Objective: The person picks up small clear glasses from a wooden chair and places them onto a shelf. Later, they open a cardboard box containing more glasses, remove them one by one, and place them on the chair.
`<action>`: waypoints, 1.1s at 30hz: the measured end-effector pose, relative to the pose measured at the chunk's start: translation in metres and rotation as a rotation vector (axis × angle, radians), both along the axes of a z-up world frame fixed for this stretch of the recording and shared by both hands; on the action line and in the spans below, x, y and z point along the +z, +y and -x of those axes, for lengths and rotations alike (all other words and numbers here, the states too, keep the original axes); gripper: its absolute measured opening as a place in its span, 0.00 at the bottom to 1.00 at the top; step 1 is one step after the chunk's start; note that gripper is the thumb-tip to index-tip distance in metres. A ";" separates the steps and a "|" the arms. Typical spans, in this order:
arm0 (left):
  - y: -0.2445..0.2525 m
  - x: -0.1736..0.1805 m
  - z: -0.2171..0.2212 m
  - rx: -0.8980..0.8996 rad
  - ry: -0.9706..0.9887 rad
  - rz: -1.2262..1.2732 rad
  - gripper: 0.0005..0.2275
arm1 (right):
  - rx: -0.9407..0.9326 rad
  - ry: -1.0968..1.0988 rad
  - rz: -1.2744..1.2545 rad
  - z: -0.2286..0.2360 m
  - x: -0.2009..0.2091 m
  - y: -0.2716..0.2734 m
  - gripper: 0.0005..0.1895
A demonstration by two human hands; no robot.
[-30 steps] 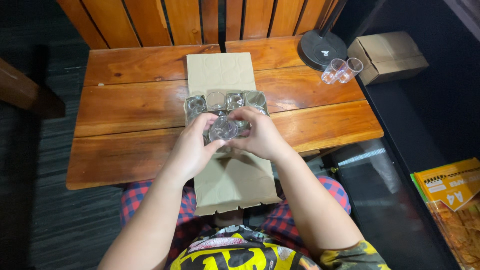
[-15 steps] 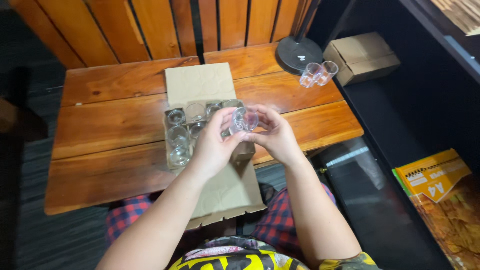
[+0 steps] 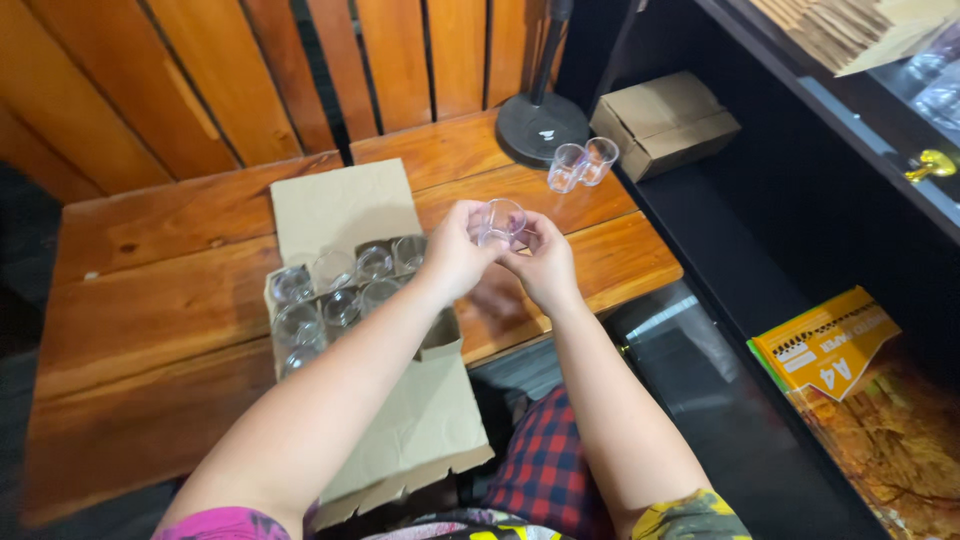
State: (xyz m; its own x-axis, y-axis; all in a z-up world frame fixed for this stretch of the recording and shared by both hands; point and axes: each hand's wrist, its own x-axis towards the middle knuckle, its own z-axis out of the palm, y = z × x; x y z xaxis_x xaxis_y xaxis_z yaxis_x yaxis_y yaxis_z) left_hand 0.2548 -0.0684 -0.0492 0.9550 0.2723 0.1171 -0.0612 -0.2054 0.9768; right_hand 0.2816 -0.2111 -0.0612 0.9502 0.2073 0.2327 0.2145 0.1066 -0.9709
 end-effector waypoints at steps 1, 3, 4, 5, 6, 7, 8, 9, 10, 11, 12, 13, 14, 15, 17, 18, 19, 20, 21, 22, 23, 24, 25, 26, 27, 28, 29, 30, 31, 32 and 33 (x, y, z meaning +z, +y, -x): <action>0.001 -0.007 -0.013 -0.007 -0.002 -0.003 0.31 | -0.007 -0.002 -0.003 -0.009 -0.004 0.000 0.35; 0.002 -0.021 -0.039 0.041 0.093 -0.173 0.31 | -0.050 -0.011 -0.008 -0.026 -0.012 0.002 0.32; 0.000 -0.018 -0.046 0.035 0.090 -0.174 0.31 | -0.056 -0.013 -0.009 -0.032 -0.012 0.002 0.32; -0.003 -0.014 -0.053 0.047 0.170 -0.219 0.30 | -0.126 -0.022 0.013 -0.038 -0.013 0.003 0.31; -0.004 -0.010 -0.060 0.060 0.250 -0.264 0.30 | -0.195 -0.031 0.034 -0.044 -0.013 0.004 0.31; -0.008 -0.011 -0.070 0.057 0.247 -0.265 0.30 | -0.199 -0.034 0.033 -0.056 -0.020 0.002 0.31; -0.012 -0.011 -0.079 0.065 0.273 -0.273 0.30 | -0.263 -0.044 0.135 -0.069 -0.028 0.001 0.29; -0.015 -0.012 -0.088 0.073 0.299 -0.281 0.30 | -0.328 -0.054 0.238 -0.081 -0.035 -0.001 0.28; -0.017 -0.013 -0.095 0.071 0.297 -0.280 0.30 | -0.330 -0.055 0.239 -0.086 -0.036 0.001 0.28; -0.020 -0.014 -0.102 0.090 0.313 -0.245 0.31 | -0.351 -0.025 0.211 -0.091 -0.036 0.003 0.28; -0.022 -0.016 -0.108 0.110 0.330 -0.211 0.31 | -0.370 0.005 0.183 -0.095 -0.037 0.005 0.28; -0.024 -0.024 -0.118 0.108 0.330 -0.210 0.31 | -0.372 0.005 0.184 -0.103 -0.043 0.005 0.28; -0.026 -0.033 -0.128 0.124 0.330 -0.196 0.31 | -0.372 0.021 0.149 -0.111 -0.049 0.005 0.27; -0.027 -0.041 -0.138 0.140 0.329 -0.183 0.32 | -0.371 0.038 0.115 -0.118 -0.054 0.004 0.27; -0.031 -0.036 -0.138 0.160 0.314 -0.162 0.30 | -0.389 0.048 0.094 -0.123 -0.056 0.005 0.25; -0.033 -0.033 -0.138 0.181 0.297 -0.141 0.29 | -0.406 0.058 0.073 -0.125 -0.056 0.006 0.23; -0.032 -0.037 -0.144 0.181 0.298 -0.142 0.29 | -0.405 0.059 0.073 -0.126 -0.055 0.006 0.23; -0.032 -0.042 -0.150 0.187 0.292 -0.127 0.29 | -0.408 0.063 0.058 -0.127 -0.054 0.007 0.23; -0.032 -0.046 -0.155 0.193 0.286 -0.113 0.29 | -0.410 0.066 0.043 -0.127 -0.053 0.008 0.23; -0.033 -0.045 -0.156 0.193 0.288 -0.114 0.29 | -0.410 0.068 0.043 -0.126 -0.049 0.008 0.23; -0.034 -0.044 -0.157 0.192 0.297 -0.101 0.28 | -0.423 0.064 0.055 -0.124 -0.044 0.008 0.22; -0.035 -0.043 -0.157 0.191 0.307 -0.089 0.28 | -0.436 0.060 0.068 -0.122 -0.040 0.008 0.21; -0.036 -0.041 -0.157 0.191 0.309 -0.089 0.28 | -0.436 0.062 0.068 -0.125 -0.042 0.009 0.21; -0.036 -0.039 -0.157 0.189 0.304 -0.090 0.28 | -0.447 0.058 0.069 -0.128 -0.044 0.010 0.21; -0.037 -0.037 -0.156 0.186 0.299 -0.090 0.29 | -0.458 0.055 0.069 -0.130 -0.046 0.011 0.20; -0.037 -0.038 -0.158 0.187 0.300 -0.090 0.29 | -0.457 0.056 0.069 -0.131 -0.047 0.011 0.20; -0.037 -0.040 -0.160 0.189 0.307 -0.099 0.28 | -0.466 0.053 0.075 -0.132 -0.047 0.012 0.19; -0.037 -0.041 -0.162 0.191 0.314 -0.107 0.28 | -0.476 0.051 0.080 -0.133 -0.048 0.012 0.17; -0.036 -0.042 -0.164 0.192 0.315 -0.108 0.28 | -0.476 0.051 0.080 -0.133 -0.048 0.013 0.17; -0.037 -0.043 -0.166 0.192 0.314 -0.122 0.29 | -0.485 0.054 0.067 -0.133 -0.048 0.013 0.17; -0.037 -0.045 -0.168 0.192 0.312 -0.135 0.30 | -0.494 0.058 0.055 -0.132 -0.049 0.014 0.17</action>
